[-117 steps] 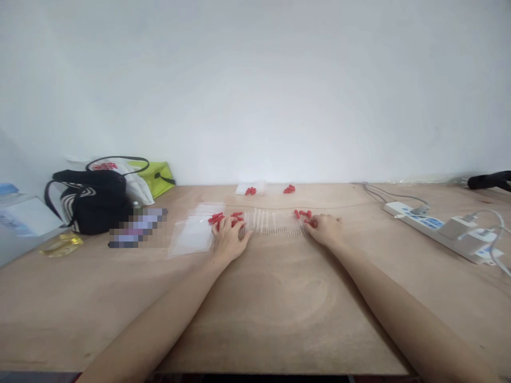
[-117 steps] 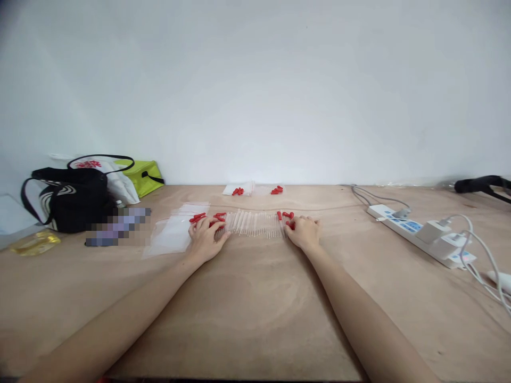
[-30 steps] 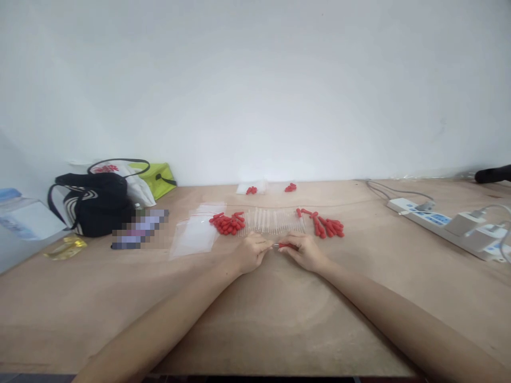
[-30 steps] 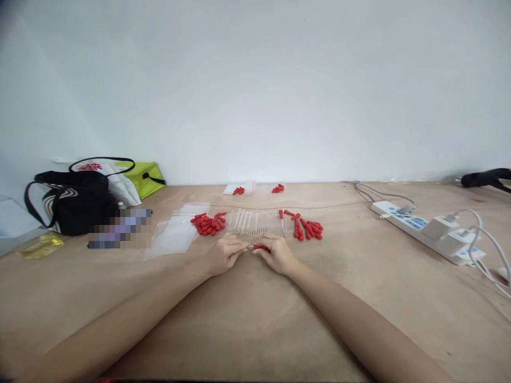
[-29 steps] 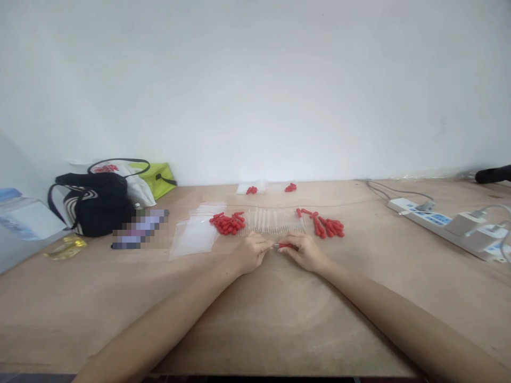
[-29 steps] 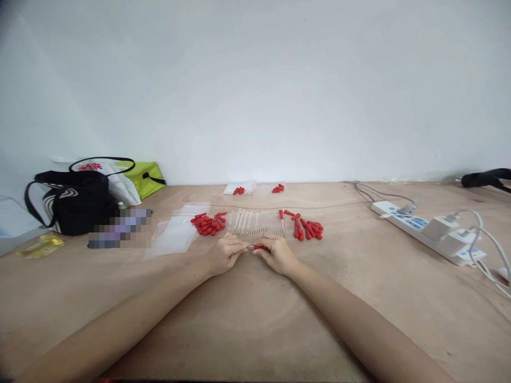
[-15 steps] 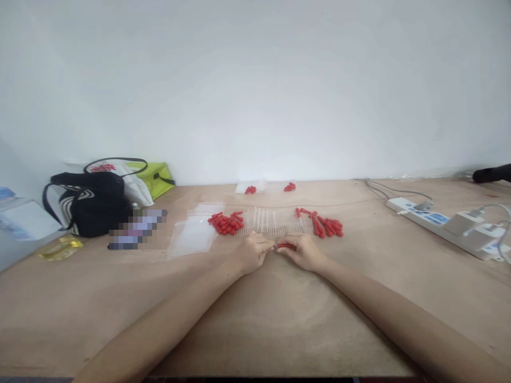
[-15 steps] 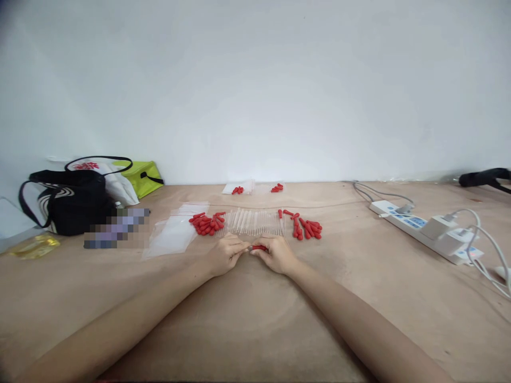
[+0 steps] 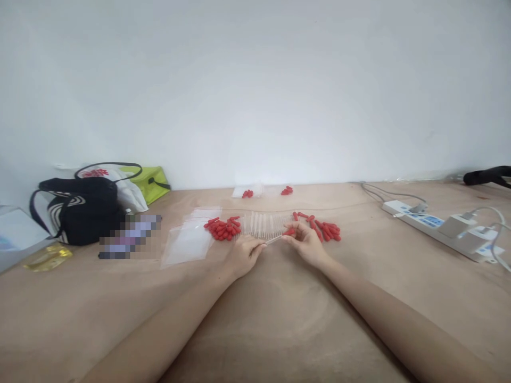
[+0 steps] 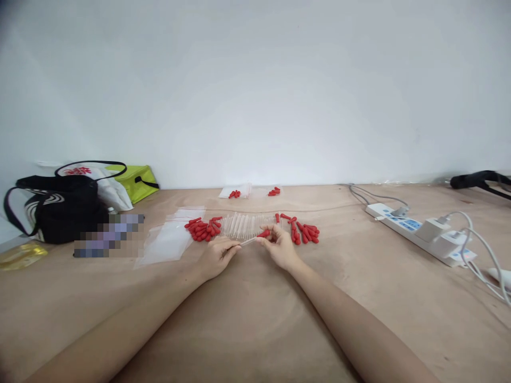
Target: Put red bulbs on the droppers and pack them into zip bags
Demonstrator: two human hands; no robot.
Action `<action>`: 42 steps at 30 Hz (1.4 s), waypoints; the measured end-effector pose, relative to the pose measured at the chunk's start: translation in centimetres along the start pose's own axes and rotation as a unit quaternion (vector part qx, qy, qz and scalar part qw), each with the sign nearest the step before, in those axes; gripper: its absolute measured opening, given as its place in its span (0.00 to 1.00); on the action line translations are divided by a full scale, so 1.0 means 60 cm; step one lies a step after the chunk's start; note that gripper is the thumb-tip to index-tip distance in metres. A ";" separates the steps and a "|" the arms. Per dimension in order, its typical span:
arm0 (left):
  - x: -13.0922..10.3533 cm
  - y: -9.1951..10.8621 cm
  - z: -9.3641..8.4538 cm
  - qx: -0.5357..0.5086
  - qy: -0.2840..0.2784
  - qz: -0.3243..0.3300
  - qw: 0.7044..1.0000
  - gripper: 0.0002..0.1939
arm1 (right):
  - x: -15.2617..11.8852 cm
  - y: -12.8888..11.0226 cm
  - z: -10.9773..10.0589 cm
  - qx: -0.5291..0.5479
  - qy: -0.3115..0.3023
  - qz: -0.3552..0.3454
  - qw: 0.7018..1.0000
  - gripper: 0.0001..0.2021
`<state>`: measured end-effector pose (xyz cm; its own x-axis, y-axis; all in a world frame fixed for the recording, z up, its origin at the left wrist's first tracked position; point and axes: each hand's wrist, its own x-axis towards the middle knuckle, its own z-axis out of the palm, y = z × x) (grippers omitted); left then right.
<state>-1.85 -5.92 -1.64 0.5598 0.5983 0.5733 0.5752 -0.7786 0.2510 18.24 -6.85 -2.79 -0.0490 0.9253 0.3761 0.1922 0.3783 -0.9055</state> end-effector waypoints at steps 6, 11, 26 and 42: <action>0.004 0.018 0.008 -0.044 -0.012 -0.024 0.999 0.12 | -0.006 -0.010 0.053 0.098 -0.016 0.043 0.994 0.16; 0.005 0.015 0.006 -0.041 0.012 -0.021 0.999 0.10 | 0.030 -0.025 0.010 -0.014 0.052 0.025 0.998 0.14; 0.003 0.010 0.007 0.003 0.002 -0.034 0.999 0.06 | 0.082 -0.003 -0.059 -0.560 -0.046 0.159 0.812 0.14; 0.004 0.011 0.007 0.013 -0.035 -0.049 0.998 0.08 | 0.079 0.005 -0.072 -0.547 -0.019 0.170 0.820 0.16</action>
<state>-1.12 -6.22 -1.67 0.5397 0.6833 0.4918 0.6435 -0.7115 0.2823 22.30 -2.47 -0.40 0.1635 0.9801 0.1124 0.9635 -0.1342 -0.2315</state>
